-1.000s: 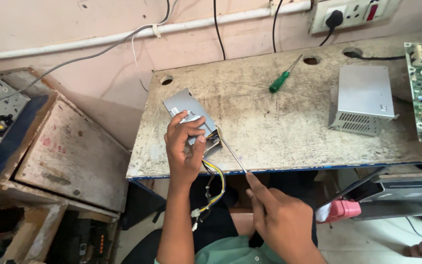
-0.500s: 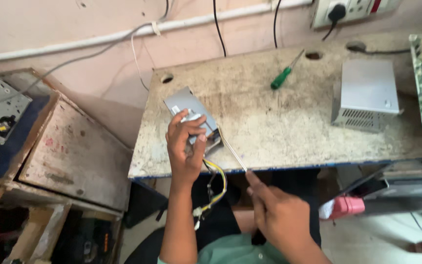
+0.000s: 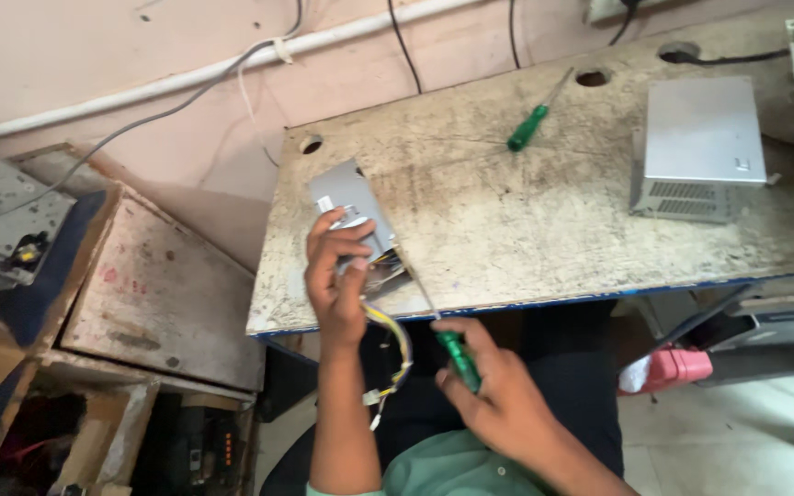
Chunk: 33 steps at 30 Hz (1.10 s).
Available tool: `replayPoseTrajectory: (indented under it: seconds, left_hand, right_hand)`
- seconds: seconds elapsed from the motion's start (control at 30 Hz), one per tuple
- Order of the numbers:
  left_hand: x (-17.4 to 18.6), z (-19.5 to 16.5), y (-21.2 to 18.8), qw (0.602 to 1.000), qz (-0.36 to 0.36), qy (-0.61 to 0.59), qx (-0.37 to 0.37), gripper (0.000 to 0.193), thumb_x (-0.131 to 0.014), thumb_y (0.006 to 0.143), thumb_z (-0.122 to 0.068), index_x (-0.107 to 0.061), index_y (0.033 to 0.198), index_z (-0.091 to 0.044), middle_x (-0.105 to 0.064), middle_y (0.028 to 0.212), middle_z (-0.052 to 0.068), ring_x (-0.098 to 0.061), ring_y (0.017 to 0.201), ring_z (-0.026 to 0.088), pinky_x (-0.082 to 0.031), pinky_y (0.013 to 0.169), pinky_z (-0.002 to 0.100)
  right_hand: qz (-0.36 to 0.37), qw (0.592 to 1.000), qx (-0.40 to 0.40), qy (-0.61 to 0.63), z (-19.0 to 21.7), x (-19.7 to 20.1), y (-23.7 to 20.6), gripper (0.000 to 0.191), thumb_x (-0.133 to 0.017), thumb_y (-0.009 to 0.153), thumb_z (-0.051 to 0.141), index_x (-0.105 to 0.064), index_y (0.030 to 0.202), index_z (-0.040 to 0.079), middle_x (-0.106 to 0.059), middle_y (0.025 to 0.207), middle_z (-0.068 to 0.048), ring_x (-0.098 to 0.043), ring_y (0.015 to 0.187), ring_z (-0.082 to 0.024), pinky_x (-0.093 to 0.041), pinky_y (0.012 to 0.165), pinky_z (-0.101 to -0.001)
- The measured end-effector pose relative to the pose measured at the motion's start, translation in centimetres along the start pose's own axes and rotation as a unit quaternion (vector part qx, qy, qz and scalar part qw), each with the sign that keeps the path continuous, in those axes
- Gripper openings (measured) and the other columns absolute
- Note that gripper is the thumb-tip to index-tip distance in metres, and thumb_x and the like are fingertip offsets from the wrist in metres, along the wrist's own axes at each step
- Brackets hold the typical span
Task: The person disassembles a computer power supply unit on a workbench, removes the metal casing, and uses a screwdriver to adjust internal components. The person then reassembles the casing and sets the unit aside.
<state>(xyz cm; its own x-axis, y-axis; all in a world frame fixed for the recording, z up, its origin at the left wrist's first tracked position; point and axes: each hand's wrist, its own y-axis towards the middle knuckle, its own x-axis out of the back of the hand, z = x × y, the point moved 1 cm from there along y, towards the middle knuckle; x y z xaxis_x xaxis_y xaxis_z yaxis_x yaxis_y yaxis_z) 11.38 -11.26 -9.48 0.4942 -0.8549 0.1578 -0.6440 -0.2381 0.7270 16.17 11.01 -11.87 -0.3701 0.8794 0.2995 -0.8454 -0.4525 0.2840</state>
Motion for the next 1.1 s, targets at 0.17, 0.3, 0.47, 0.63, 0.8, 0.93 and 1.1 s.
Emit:
replayPoseTrajectory:
  seconds: [0.17, 0.3, 0.47, 0.63, 0.8, 0.93, 1.1]
  left_hand:
    - [0.2, 0.2, -0.1, 1.0, -0.007, -0.026, 0.004, 0.015, -0.059, 0.092, -0.017, -0.065, 0.093, -0.003, -0.073, 0.116, 0.017, -0.043, 0.148, 0.032, -0.033, 0.124, 0.052]
    - [0.1, 0.4, 0.0, 0.999, -0.014, -0.044, 0.015, 0.015, -0.059, 0.092, -0.018, -0.064, 0.093, -0.004, -0.07, 0.119, 0.017, -0.046, 0.146, 0.031, -0.038, 0.12, 0.05]
    - [0.1, 0.2, 0.0, 0.999, -0.007, -0.033, 0.01, 0.015, -0.057, 0.092, -0.016, -0.063, 0.093, -0.003, -0.07, 0.12, 0.018, -0.043, 0.148, 0.032, -0.037, 0.12, 0.05]
    - [0.2, -0.1, 0.2, 1.0, -0.009, -0.026, 0.005, 0.015, -0.055, 0.091, -0.016, -0.063, 0.093, -0.003, -0.07, 0.119, 0.018, -0.043, 0.148, 0.032, -0.039, 0.119, 0.05]
    - [0.2, -0.3, 0.1, 1.0, -0.006, -0.023, 0.002, 0.014, -0.055, 0.092, -0.014, -0.062, 0.093, -0.002, -0.071, 0.117, 0.018, -0.043, 0.148, 0.033, -0.036, 0.121, 0.05]
    - [0.1, -0.2, 0.2, 1.0, -0.012, -0.008, -0.013, 0.015, -0.055, 0.09, -0.014, -0.063, 0.093, -0.002, -0.071, 0.117, 0.017, -0.044, 0.146, 0.033, -0.036, 0.121, 0.05]
    - [0.2, 0.0, 0.1, 1.0, -0.009, -0.018, -0.004, 0.017, -0.057, 0.091, -0.017, -0.065, 0.093, -0.002, -0.072, 0.115, 0.015, -0.045, 0.147, 0.034, -0.037, 0.121, 0.051]
  right_hand:
    - [0.032, 0.992, -0.035, 0.118, -0.1, -0.2, 0.0, 0.025, -0.071, 0.085, 0.005, -0.063, 0.108, 0.006, -0.053, 0.06, -0.001, -0.052, 0.054, -0.011, -0.042, 0.051, -0.0292]
    - [0.021, 0.992, 0.018, 0.124, 0.5, -0.7, 0.0, 0.03, -0.077, 0.088, 0.011, -0.056, 0.069, 0.002, -0.047, 0.055, -0.003, -0.043, 0.05, -0.012, -0.034, 0.047, -0.0317]
    - [0.021, 0.984, 0.091, 0.149, 1.0, -0.6, -0.5, 0.044, -0.075, 0.09, 0.011, -0.044, 0.059, 0.004, -0.044, 0.053, -0.007, -0.043, 0.046, -0.017, -0.032, 0.047, -0.0343]
    - [-0.007, 0.991, 0.102, 0.09, 0.8, -1.0, -0.3, 0.045, -0.076, 0.088, 0.009, -0.043, 0.058, 0.003, -0.041, 0.051, -0.009, -0.04, 0.045, -0.021, -0.031, 0.046, -0.0363]
    - [0.007, 0.988, 0.103, 0.115, 0.4, -1.5, -1.6, 0.045, -0.076, 0.087, 0.006, -0.044, 0.056, 0.004, -0.043, 0.05, -0.007, -0.041, 0.043, -0.019, -0.029, 0.045, -0.0362]
    - [0.0, 0.989, 0.131, 0.064, 0.1, -2.1, -2.3, 0.048, -0.075, 0.088, 0.005, -0.04, 0.055, 0.005, -0.039, 0.049, -0.006, -0.04, 0.044, -0.018, -0.029, 0.045, -0.0354]
    - [-0.009, 0.989, 0.129, 0.064, 0.4, -2.5, -3.1, 0.043, -0.074, 0.088, 0.003, -0.046, 0.056, 0.005, -0.043, 0.05, -0.005, -0.041, 0.045, -0.017, -0.028, 0.044, -0.035]
